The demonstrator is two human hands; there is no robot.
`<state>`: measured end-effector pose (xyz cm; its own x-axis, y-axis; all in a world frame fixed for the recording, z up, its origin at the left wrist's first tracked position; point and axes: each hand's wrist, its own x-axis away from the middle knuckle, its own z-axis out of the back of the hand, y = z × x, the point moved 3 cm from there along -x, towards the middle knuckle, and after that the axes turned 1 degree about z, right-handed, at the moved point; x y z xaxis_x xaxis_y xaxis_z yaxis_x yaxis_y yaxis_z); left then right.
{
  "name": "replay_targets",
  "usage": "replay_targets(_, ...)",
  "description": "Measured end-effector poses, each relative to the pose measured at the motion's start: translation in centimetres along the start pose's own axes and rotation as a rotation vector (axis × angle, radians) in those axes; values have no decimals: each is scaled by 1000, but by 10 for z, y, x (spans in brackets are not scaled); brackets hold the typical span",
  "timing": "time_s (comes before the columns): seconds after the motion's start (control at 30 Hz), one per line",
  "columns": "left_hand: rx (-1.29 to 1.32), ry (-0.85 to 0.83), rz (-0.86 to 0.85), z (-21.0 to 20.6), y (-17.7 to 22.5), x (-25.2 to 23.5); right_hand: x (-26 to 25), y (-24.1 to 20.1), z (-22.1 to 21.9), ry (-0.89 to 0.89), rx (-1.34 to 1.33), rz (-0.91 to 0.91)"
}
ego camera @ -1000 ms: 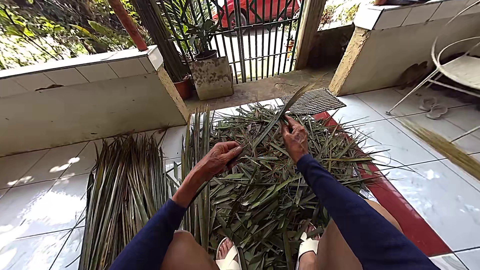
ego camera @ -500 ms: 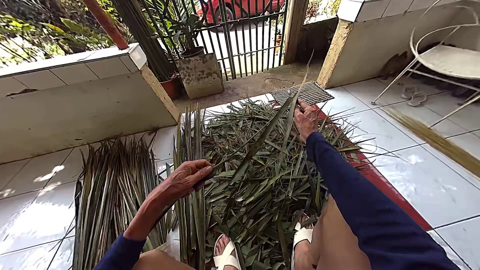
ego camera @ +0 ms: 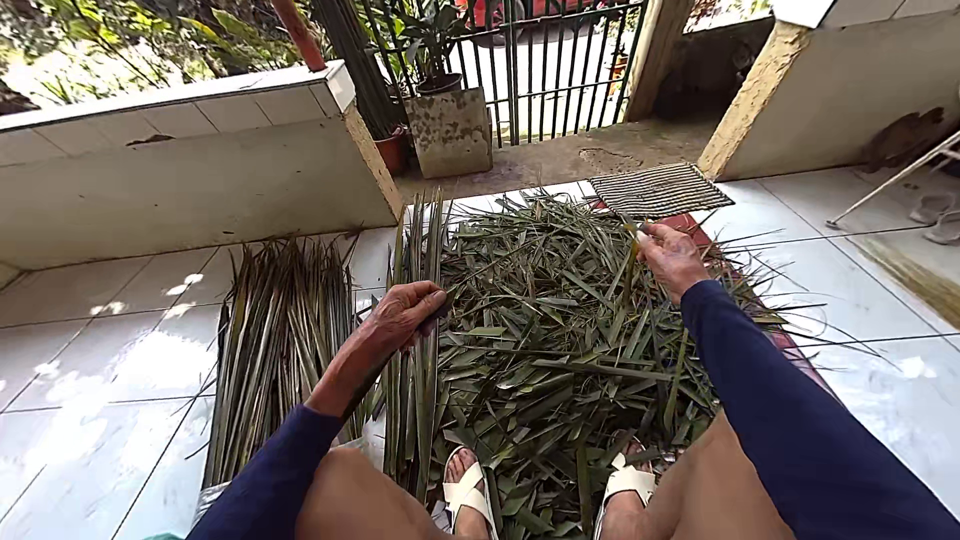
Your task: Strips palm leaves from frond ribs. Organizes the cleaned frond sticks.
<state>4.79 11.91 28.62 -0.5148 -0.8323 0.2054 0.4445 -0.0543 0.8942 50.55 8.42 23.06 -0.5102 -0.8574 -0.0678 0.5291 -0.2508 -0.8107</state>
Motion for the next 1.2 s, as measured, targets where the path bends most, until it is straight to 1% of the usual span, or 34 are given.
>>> replay_targets(0.1, 67, 49, -26, -8, 3, -17, 47, -54, -31, -2, -97, 205)
replay_targets(0.17, 75, 60, -36, -16, 9, -25, 83, -82, -52, -43, -160, 325)
replay_targets(0.23, 76, 61, -58, -23, 14, -32, 109, -98, -72, -121, -189, 411)
replay_targets(0.3, 81, 51, -84, -33, 18, -37, 122, -101, -86, -174, -195, 449)
replay_targets(0.47, 80, 21, -152, -53, 30, -46, 125, -100, -94, -191, -173, 467)
replay_targets(0.6, 86, -5, -186, -63, 37, -51, 120, -98, -91, -137, -132, 443)
replay_targets(0.87, 46, -6, -225, -71, 44, -53, 119, -97, -84, -122, -84, 424)
replay_targets(1.07, 45, -4, -251, -72, 48, -51, 113, -100, -77, 4, -42, 440)
replay_targets(1.2, 43, -16, -257, -73, 47, -50, 108, -101, -69, 20, -70, 400)
